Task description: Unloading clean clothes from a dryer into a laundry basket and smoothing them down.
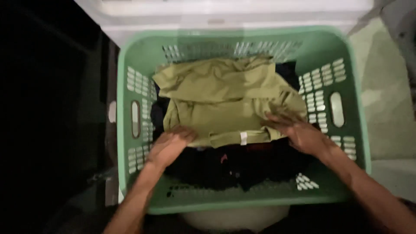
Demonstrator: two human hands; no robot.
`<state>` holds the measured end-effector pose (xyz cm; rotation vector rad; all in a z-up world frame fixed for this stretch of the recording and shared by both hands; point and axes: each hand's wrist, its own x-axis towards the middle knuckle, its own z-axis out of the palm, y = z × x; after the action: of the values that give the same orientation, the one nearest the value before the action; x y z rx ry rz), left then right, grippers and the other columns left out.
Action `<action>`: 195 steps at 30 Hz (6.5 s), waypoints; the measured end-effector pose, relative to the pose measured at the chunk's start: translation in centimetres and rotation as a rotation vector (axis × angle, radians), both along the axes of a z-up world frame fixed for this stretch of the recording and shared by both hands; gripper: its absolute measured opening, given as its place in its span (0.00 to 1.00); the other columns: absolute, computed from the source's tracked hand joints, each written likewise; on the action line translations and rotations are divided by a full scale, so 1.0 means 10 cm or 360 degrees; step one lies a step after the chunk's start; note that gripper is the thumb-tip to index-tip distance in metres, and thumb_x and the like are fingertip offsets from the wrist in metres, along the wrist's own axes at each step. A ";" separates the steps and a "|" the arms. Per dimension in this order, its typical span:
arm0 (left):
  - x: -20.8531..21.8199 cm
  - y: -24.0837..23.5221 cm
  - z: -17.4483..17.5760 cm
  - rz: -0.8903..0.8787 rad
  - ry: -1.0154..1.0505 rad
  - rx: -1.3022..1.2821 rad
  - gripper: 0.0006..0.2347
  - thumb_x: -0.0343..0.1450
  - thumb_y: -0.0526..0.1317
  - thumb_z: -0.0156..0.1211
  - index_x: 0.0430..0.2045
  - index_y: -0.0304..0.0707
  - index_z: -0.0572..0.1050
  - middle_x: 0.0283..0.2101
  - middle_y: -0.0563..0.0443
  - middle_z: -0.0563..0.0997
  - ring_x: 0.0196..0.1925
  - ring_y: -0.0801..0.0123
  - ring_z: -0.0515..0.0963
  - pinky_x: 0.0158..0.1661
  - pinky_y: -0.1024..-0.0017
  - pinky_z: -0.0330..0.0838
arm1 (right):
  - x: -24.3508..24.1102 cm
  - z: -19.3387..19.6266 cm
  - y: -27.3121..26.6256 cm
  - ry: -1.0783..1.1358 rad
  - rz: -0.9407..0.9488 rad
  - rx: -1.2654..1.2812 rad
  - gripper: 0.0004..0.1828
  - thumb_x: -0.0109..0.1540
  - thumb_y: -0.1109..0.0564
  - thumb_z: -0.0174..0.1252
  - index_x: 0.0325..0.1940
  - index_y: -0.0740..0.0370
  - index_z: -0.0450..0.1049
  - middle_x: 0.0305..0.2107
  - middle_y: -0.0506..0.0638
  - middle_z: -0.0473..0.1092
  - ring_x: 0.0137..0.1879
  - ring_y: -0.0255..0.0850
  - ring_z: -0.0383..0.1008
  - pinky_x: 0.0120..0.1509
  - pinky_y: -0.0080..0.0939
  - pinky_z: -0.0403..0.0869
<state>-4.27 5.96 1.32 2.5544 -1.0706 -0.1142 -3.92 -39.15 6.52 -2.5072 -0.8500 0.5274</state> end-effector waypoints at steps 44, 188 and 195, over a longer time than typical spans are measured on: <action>-0.79 -0.38 0.07 0.0231 0.0296 0.0012 0.26 0.75 0.56 0.52 0.58 0.32 0.70 0.62 0.30 0.62 0.62 0.32 0.60 0.62 0.39 0.50 | -0.60 -0.22 0.32 0.0540 0.0117 -0.0392 0.43 0.59 0.38 0.60 0.75 0.52 0.57 0.59 0.54 0.61 0.57 0.55 0.62 0.61 0.57 0.65; 1.58 -0.64 -0.87 0.1225 -0.0657 -0.0019 0.33 0.67 0.60 0.60 0.61 0.34 0.70 0.69 0.26 0.64 0.76 0.37 0.57 0.76 0.43 0.45 | 1.35 -1.39 0.47 -0.1191 -0.1170 -0.0422 0.44 0.65 0.28 0.45 0.78 0.55 0.59 0.69 0.65 0.58 0.78 0.63 0.53 0.82 0.64 0.51; 1.52 -0.67 -1.08 0.1271 -0.0634 0.0087 0.35 0.69 0.61 0.54 0.69 0.39 0.64 0.69 0.33 0.67 0.77 0.43 0.58 0.78 0.48 0.42 | 1.33 -1.61 0.38 -0.1253 -0.1119 -0.0526 0.44 0.66 0.27 0.44 0.75 0.58 0.64 0.64 0.63 0.65 0.76 0.59 0.61 0.79 0.63 0.58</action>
<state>10.94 -0.71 -9.43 2.9122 -0.0798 0.5933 9.36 -35.32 -9.55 -3.0905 -0.0346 -0.6356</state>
